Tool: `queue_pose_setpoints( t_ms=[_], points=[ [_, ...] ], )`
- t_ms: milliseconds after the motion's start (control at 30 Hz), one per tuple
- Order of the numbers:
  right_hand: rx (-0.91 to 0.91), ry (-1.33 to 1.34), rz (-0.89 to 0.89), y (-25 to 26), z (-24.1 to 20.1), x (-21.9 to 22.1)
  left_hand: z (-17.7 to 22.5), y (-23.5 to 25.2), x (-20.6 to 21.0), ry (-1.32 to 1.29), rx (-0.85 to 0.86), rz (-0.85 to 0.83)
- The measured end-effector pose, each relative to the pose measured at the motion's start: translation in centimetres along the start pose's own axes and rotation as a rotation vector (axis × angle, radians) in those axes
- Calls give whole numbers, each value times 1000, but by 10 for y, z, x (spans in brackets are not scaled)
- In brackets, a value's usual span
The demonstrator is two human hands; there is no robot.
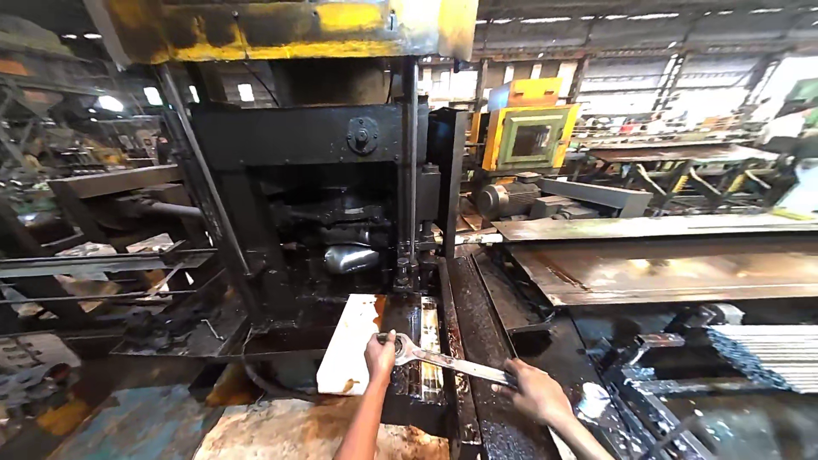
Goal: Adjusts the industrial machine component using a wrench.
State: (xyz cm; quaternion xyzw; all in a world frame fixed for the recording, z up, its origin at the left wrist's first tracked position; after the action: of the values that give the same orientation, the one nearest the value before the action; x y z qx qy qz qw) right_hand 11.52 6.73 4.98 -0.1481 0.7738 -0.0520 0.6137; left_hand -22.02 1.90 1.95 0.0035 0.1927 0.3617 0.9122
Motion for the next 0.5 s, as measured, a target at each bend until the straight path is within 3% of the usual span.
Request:
queue_pose_setpoints(
  t_ms=[67, 100, 200, 267, 500],
  points=[
    [6, -28, 5, -1, -2, 0, 36, -18, -1, 284, 252, 23],
    [2, -37, 6, -2, -3, 1, 51, -29, 8, 354, 370, -42],
    [3, -68, 9, -2, -3, 4, 74, -64, 67, 591, 596, -582],
    [1, -83, 14, -3, -2, 4, 74, -76, 98, 786, 647, -785],
    [-32, -133, 38, -12, -1, 4, 80, -78, 109, 915, 493, -723]
  ],
)
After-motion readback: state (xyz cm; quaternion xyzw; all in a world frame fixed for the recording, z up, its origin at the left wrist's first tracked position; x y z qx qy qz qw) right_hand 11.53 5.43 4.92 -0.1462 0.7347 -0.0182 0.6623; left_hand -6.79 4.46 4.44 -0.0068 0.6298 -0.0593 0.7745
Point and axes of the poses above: each hand's wrist, its own y-axis towards the middle knuckle, its own x-axis out of the palm, z = x × y, the point moved 7 cm from there along y, towards the middle knuckle, and after that the axes turned 13 degrees about x, right-handed, at the moved point
